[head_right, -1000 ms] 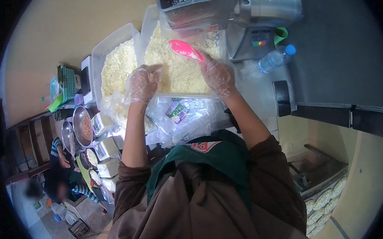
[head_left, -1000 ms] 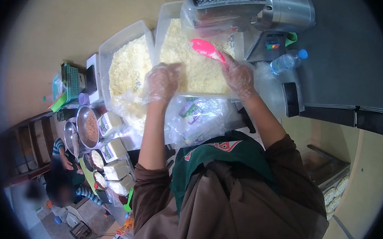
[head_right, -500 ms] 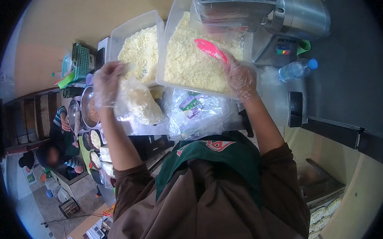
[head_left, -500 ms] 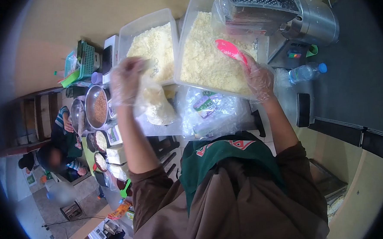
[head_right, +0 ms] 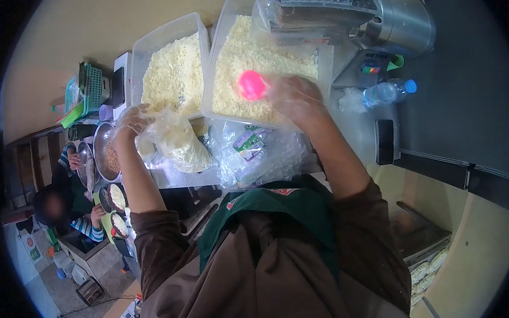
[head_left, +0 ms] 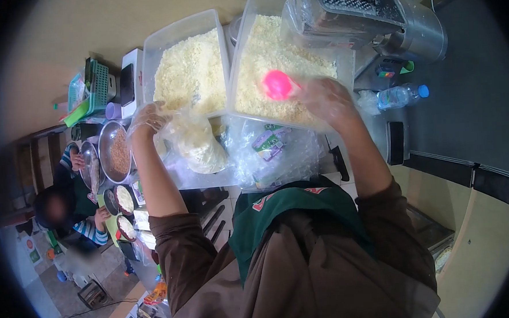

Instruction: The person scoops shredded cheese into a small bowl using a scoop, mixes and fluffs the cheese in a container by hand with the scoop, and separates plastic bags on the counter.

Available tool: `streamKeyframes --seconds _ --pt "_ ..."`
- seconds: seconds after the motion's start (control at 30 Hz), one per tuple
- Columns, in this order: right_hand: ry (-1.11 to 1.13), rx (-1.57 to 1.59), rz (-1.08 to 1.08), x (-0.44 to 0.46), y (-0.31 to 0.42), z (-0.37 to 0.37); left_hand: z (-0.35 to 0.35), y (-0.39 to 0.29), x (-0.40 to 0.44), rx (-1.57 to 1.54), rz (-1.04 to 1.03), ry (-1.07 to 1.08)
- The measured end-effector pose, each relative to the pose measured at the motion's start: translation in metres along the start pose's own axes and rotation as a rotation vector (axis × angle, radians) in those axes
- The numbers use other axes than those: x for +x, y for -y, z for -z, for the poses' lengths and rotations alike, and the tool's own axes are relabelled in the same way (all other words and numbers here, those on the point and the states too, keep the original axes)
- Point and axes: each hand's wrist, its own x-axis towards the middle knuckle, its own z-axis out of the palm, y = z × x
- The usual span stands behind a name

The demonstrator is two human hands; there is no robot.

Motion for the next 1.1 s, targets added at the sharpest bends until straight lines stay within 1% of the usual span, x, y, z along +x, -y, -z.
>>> streamKeyframes --seconds 0.03,0.07,0.13,0.17,0.23,0.27,0.33,0.37,0.4,0.43,0.47,0.5,0.53,0.57,0.6,0.63,0.67,0.73,0.8,0.87,0.9,0.93,0.97,1.0,1.07,1.1 --pt "-0.041 -0.071 0.039 -0.016 -0.003 0.014 0.001 -0.009 -0.002 0.002 0.049 0.001" --pt "-0.034 -0.074 0.034 -0.02 -0.008 0.022 0.001 -0.01 -0.001 0.0 0.047 0.01" --pt "-0.039 -0.112 -0.055 -0.026 -0.013 0.033 0.002 -0.014 0.001 -0.014 0.143 0.144" --pt "-0.035 -0.109 -0.061 -0.025 -0.01 0.038 0.003 -0.016 -0.001 -0.009 0.141 0.149" --pt "-0.085 0.175 0.003 -0.017 -0.001 0.044 0.004 -0.019 -0.012 -0.12 0.101 -0.018" --pt "-0.087 0.18 -0.007 -0.012 0.004 0.036 0.006 -0.02 -0.015 -0.113 0.093 -0.014" --pt "-0.027 -0.031 0.23 0.0 0.013 0.013 0.01 -0.022 -0.022 -0.15 0.125 -0.042" --pt "-0.028 -0.03 0.214 0.004 0.015 0.01 0.013 -0.024 -0.027 -0.127 0.101 -0.057" --pt "0.003 -0.044 0.124 0.009 0.015 0.009 0.013 -0.025 -0.03 -0.125 0.088 -0.048" --pt "0.033 -0.059 0.036 0.012 0.013 0.008 0.012 -0.026 -0.033 -0.126 0.088 -0.109" --pt "0.032 -0.063 0.026 0.013 0.0 0.009 0.014 -0.027 -0.037 -0.128 0.09 -0.172" --pt "-0.086 -0.017 0.006 0.01 -0.022 0.012 0.016 -0.028 -0.042 -0.147 0.07 -0.235" --pt "-0.205 0.027 -0.014 0.007 -0.036 0.015 0.02 -0.034 -0.047 -0.15 0.062 -0.232" --pt "-0.206 0.021 -0.02 -0.004 -0.034 0.029 0.021 -0.044 -0.055 -0.246 -0.044 -0.35" --pt "-0.19 -0.058 -0.056 -0.019 -0.031 0.046 0.02 -0.057 -0.06 -0.344 -0.147 -0.471" --pt "-0.173 -0.137 -0.09 -0.032 -0.027 0.057 0.016 -0.075 -0.063 -0.494 -0.217 -0.446" --pt "-0.175 -0.144 -0.091 -0.037 -0.027 0.056 0.011 -0.098 -0.063 -0.642 -0.287 -0.421" --pt "-0.244 -0.101 -0.068 -0.045 -0.03 0.046 -0.002 -0.141 -0.054 -0.564 -0.336 -0.369" --pt "-0.29 -0.084 -0.033 -0.048 -0.032 0.037 -0.03 -0.164 -0.019 -0.466 -0.407 -0.374" --pt "-0.339 -0.067 -0.001 -0.052 -0.029 0.034 -0.044 -0.186 0.007 -0.642 -0.298 -0.275" --pt "-0.393 -0.085 0.016 -0.053 -0.024 0.033 -0.051 -0.187 0.019 -0.644 -0.301 -0.28" --pt "-0.447 -0.103 0.032 -0.055 -0.022 0.032 -0.06 -0.186 0.03 -0.713 -0.232 -0.288" --pt "-0.453 -0.105 0.034 -0.055 -0.025 0.029 -0.068 -0.185 0.039 -0.782 -0.162 -0.295" --pt "-0.435 -0.1 0.041 -0.057 -0.032 0.022 -0.077 -0.184 0.047 -0.782 -0.164 -0.298" --pt "-0.415 -0.091 0.06 -0.06 -0.036 0.016 -0.083 -0.181 0.051 -1.027 -0.102 -0.312" --pt "-0.393 -0.092 0.025 -0.06 -0.036 0.013 -0.085 -0.179 0.054 -1.024 -0.095 -0.326"
